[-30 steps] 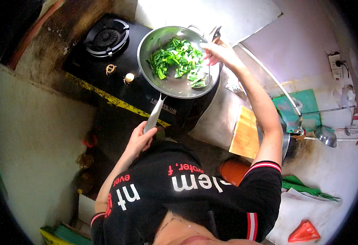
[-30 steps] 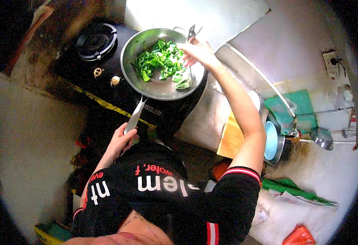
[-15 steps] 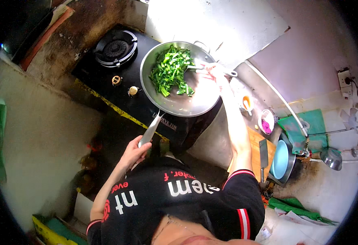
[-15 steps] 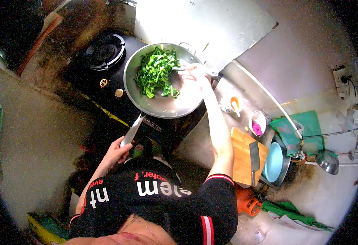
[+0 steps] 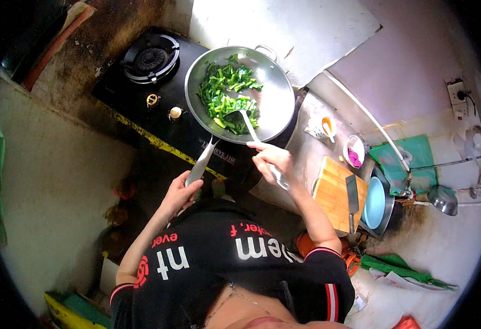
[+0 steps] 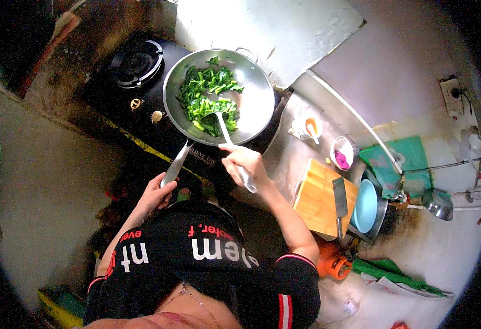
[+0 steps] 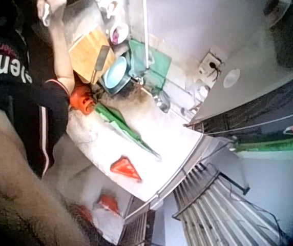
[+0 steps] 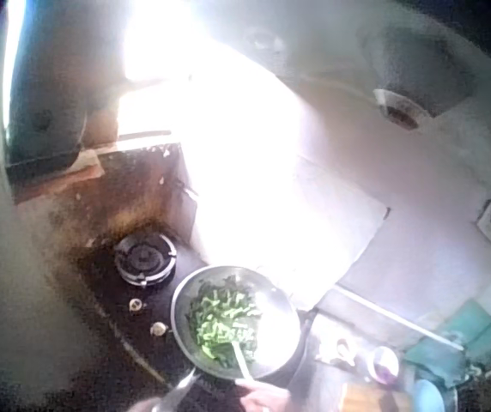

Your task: The person stir-fries green leafy vegetables in a wok on a gas stove. They add a white powder from a small bowl and a liquid seasoning from a bottle, stirring the vegetables continuously with a spatula to ensure even cooking.

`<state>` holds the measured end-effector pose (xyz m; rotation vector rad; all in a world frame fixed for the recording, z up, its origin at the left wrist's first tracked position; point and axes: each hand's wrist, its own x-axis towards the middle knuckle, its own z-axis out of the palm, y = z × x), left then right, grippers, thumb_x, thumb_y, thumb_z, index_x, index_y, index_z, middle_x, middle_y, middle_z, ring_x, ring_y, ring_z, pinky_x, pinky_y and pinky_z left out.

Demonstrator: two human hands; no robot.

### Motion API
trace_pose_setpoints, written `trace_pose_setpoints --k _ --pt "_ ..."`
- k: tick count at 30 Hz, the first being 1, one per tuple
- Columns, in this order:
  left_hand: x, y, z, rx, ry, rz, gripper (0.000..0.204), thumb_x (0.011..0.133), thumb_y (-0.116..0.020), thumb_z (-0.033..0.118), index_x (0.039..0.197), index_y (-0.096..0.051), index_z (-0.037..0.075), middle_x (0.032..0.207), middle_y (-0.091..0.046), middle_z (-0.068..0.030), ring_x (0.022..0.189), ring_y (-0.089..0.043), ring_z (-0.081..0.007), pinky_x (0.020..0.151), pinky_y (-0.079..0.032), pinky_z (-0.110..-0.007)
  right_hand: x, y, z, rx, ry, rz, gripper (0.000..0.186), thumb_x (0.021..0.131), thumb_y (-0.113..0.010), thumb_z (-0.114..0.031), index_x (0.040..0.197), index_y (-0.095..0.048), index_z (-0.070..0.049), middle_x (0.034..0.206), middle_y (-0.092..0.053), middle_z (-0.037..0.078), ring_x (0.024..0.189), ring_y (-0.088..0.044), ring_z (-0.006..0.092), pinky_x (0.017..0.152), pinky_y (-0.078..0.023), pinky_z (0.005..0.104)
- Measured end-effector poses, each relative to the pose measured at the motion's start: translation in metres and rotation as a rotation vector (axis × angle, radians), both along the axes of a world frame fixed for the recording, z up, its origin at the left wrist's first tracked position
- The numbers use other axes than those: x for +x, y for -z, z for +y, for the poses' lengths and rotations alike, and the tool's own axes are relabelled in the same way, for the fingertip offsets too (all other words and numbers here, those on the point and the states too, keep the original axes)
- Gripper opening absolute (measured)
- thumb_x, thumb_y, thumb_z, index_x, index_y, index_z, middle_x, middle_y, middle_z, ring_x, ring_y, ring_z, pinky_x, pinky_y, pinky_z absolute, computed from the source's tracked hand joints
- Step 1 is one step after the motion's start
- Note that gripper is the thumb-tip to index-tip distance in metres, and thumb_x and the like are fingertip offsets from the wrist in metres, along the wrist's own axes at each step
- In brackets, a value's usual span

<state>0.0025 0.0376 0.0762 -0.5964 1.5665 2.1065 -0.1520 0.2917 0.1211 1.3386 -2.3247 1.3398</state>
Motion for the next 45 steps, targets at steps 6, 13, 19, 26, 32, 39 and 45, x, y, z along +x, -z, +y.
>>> trace_pose_setpoints --k 6,13,19,26,32,39,45 --pt "0.0 -0.004 0.0 -0.001 -0.022 0.001 0.025 0.092 -0.063 0.025 0.105 -0.052 0.006 0.059 -0.045 0.0027 0.041 -0.038 -0.005 0.035 -0.029 -0.021 -0.058 -0.009 -0.029 -0.055 0.313 -0.03 0.006 0.084 -0.062 -0.006 0.081 -0.063 0.0 0.078 -0.068 0.016 0.065 -0.065 0.024 0.06 -0.051 0.0325" --pt "-0.002 0.002 0.0 0.06 -0.012 0.047 0.025 0.091 -0.065 0.024 0.106 -0.053 0.007 0.059 -0.043 0.0036 0.042 -0.037 -0.0047 0.037 -0.028 -0.021 -0.169 -0.003 -0.045 -0.14 0.526 0.038 0.02 0.093 -0.058 -0.018 0.083 -0.063 -0.001 0.073 -0.066 0.007 0.06 -0.058 0.0108 0.056 -0.046 0.0264" --pt "-0.001 0.0 0.001 0.014 -0.023 -0.004 0.026 0.091 -0.064 0.024 0.108 -0.054 0.007 0.06 -0.043 0.0036 0.043 -0.037 -0.0048 0.039 -0.028 -0.021 -0.139 0.03 -0.091 -0.682 0.172 -0.558 0.023 0.093 -0.055 -0.016 0.093 -0.065 0.005 0.098 -0.069 0.016 0.078 -0.069 0.0182 0.066 -0.055 0.0284" --pt "0.0 -0.008 0.001 -0.012 -0.021 -0.035 0.026 0.092 -0.063 0.022 0.111 -0.055 0.007 0.059 -0.045 0.0025 0.044 -0.039 -0.0048 0.039 -0.031 -0.021 -0.059 -0.013 -0.032 -0.007 -0.227 -0.054 0.009 0.075 -0.065 -0.003 0.068 -0.06 -0.002 0.089 -0.071 0.015 0.061 -0.062 0.017 0.057 -0.05 0.0277" --pt "-0.001 -0.004 0.0 -0.008 -0.007 -0.03 0.027 0.092 -0.063 0.022 0.112 -0.054 0.006 0.067 -0.05 0.0013 0.046 -0.041 -0.0041 0.038 -0.03 -0.019 -0.054 0.02 -0.015 0.016 -0.07 0.082 0.011 0.071 -0.064 0.003 0.065 -0.056 -0.002 0.071 -0.067 0.012 0.056 -0.064 0.0214 0.061 -0.055 0.0323" --pt "-0.002 0.0 0.0 0.018 -0.019 0.001 0.028 0.092 -0.063 0.022 0.112 -0.053 0.005 0.074 -0.054 0.0003 0.047 -0.041 -0.003 0.036 -0.03 -0.019 -0.101 0.019 -0.037 -0.24 0.332 -0.182 0.014 0.085 -0.058 0.002 0.095 -0.067 0.005 0.075 -0.067 0.009 0.063 -0.058 0.01 0.057 -0.046 0.0256" --pt "-0.003 -0.006 0.003 0.024 -0.039 -0.014 0.028 0.093 -0.063 0.021 0.112 -0.052 0.003 0.074 -0.055 -0.0005 0.047 -0.041 -0.0028 0.035 -0.031 -0.019 -0.036 -0.012 -0.011 -0.088 0.086 -0.142 0.008 0.079 -0.063 0.001 0.073 -0.058 0.0 0.093 -0.07 0.019 0.063 -0.064 0.0179 0.057 -0.05 0.0284"
